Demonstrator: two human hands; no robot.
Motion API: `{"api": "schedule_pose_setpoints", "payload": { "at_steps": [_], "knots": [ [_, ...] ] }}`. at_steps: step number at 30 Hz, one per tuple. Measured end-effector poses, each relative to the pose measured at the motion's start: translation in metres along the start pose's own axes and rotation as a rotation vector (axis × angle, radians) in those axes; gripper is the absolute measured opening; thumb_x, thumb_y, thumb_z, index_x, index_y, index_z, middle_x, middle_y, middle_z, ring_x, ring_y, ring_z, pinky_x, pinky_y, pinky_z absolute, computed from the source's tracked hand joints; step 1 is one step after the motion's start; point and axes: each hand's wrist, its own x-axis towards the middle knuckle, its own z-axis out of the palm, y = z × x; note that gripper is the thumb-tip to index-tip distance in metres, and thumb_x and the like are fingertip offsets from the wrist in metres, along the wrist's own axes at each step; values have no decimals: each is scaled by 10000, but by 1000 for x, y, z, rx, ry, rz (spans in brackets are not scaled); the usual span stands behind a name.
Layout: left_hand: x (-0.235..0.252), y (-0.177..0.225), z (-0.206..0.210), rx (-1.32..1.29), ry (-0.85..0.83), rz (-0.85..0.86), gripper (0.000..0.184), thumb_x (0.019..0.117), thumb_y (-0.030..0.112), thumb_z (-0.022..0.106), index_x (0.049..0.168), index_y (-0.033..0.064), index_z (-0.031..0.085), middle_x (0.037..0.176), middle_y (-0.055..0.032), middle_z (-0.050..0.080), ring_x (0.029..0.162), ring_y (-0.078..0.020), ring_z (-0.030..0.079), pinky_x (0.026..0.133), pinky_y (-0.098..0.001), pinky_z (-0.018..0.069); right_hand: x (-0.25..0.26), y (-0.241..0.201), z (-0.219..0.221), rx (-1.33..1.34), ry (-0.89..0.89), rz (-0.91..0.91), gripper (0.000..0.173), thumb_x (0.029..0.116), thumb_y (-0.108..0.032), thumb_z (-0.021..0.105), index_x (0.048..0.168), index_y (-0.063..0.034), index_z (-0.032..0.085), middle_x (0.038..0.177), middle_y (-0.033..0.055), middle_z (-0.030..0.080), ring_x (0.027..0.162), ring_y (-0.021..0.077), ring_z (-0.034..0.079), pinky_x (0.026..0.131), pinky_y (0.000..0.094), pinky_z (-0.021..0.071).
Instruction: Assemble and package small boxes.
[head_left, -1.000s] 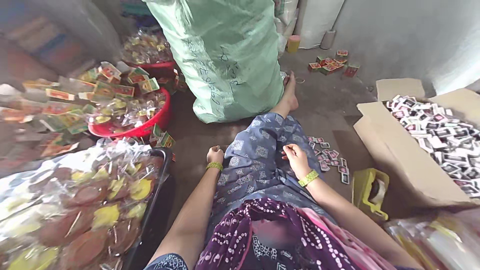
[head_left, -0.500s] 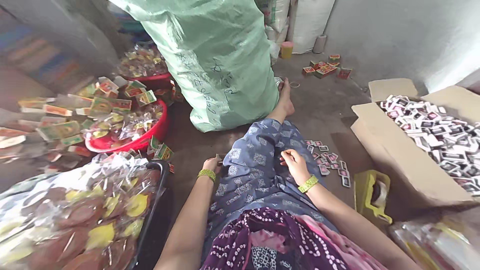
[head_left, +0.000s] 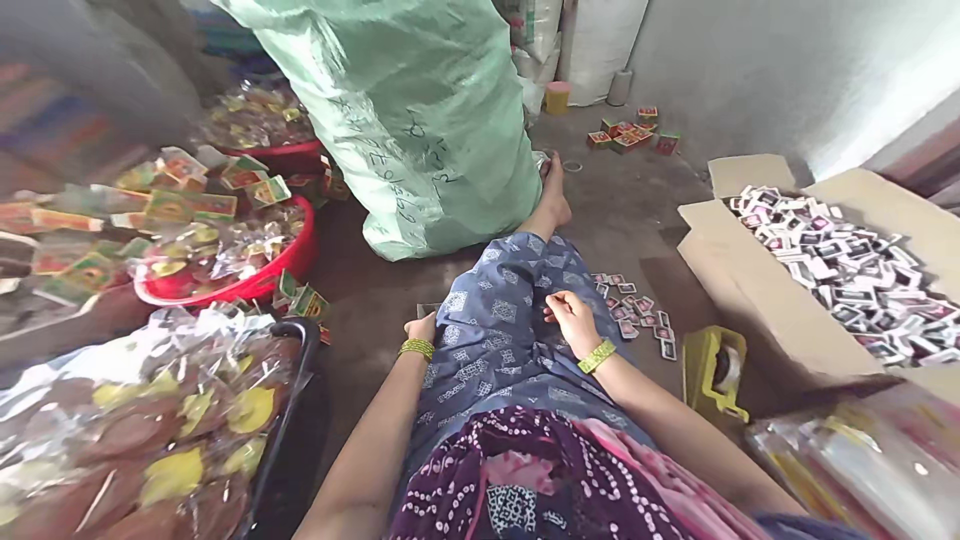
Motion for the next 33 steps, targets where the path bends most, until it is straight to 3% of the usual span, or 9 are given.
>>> {"api": "schedule_pose_setpoints", "payload": {
  "at_steps": [25, 33],
  "knots": [
    [0, -4, 0, 34, 8, -10, 835, 941, 390, 728, 1471, -129, 345, 1383, -296, 556, 1283, -368, 570, 1078, -502, 462, 1, 2, 0, 0, -5, 9, 258, 1047, -183, 573, 1162, 40, 631, 1036, 137, 686, 831, 164, 720, 755, 325, 631],
    [1, -6, -1, 65, 10, 5, 796, 949, 394, 714, 1446, -134, 386, 1379, -296, 560, 1288, -371, 567, 1086, -503, 455, 1, 4, 0, 4, -2, -1, 253, 1045, -188, 575, 1153, 32, 638, 1032, 130, 686, 835, 158, 718, 751, 318, 631]
  ]
}}
